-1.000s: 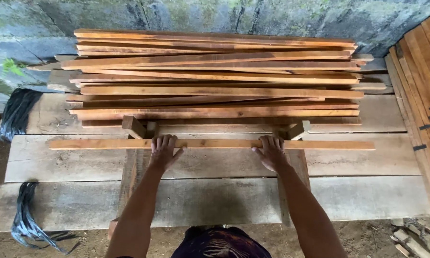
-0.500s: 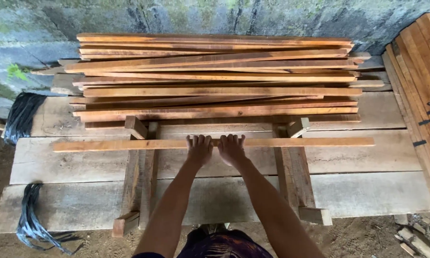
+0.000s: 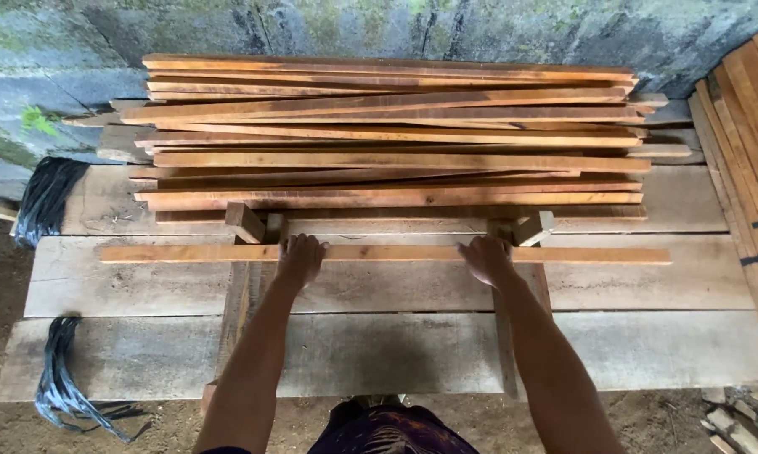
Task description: Bundling and organizing wood planks on a workbench using plastic straps.
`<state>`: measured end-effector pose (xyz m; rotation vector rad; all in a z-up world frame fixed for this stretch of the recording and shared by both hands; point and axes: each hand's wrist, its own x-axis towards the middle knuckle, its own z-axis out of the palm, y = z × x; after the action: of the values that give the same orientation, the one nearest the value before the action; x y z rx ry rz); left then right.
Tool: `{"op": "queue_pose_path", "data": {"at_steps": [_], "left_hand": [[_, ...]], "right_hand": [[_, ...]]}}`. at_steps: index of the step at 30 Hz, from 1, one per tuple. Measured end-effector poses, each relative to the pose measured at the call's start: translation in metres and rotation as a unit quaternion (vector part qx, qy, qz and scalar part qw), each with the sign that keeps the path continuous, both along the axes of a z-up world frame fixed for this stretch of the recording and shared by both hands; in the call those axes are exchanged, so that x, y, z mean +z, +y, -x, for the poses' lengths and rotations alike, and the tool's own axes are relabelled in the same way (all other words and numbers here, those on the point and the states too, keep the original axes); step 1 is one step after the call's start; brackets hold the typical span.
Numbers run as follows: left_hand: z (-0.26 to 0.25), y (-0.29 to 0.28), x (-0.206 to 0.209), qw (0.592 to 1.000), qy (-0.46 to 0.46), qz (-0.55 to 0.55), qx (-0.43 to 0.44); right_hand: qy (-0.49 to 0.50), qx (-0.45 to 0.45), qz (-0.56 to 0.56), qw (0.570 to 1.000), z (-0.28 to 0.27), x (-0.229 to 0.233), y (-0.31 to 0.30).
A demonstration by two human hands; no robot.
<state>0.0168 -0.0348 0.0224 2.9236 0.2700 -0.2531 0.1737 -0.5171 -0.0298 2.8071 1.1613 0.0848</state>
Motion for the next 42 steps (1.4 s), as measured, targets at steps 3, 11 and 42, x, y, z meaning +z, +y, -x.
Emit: {"op": "queue_pose_path", "data": {"at_steps": [3,11,42], "left_hand": [[-0.011,0.014,-0.031,1.0,0.026,-0.002,0.013],[-0.012,0.003,0.007,0.999,0.051,0.007,0.001],[-0.095,0.038,0.011,0.999,0.036,-0.009,0.001]], "right_hand": [[-0.048,0.022,-0.019,0.998,-0.004,-0.013,-0.003],[0.235,-0.216,-0.056,0.946,0.015,0.084,0.042],[-0.004,-0.159,-0.052,0.986,-0.026,0.093,0.058]]}}
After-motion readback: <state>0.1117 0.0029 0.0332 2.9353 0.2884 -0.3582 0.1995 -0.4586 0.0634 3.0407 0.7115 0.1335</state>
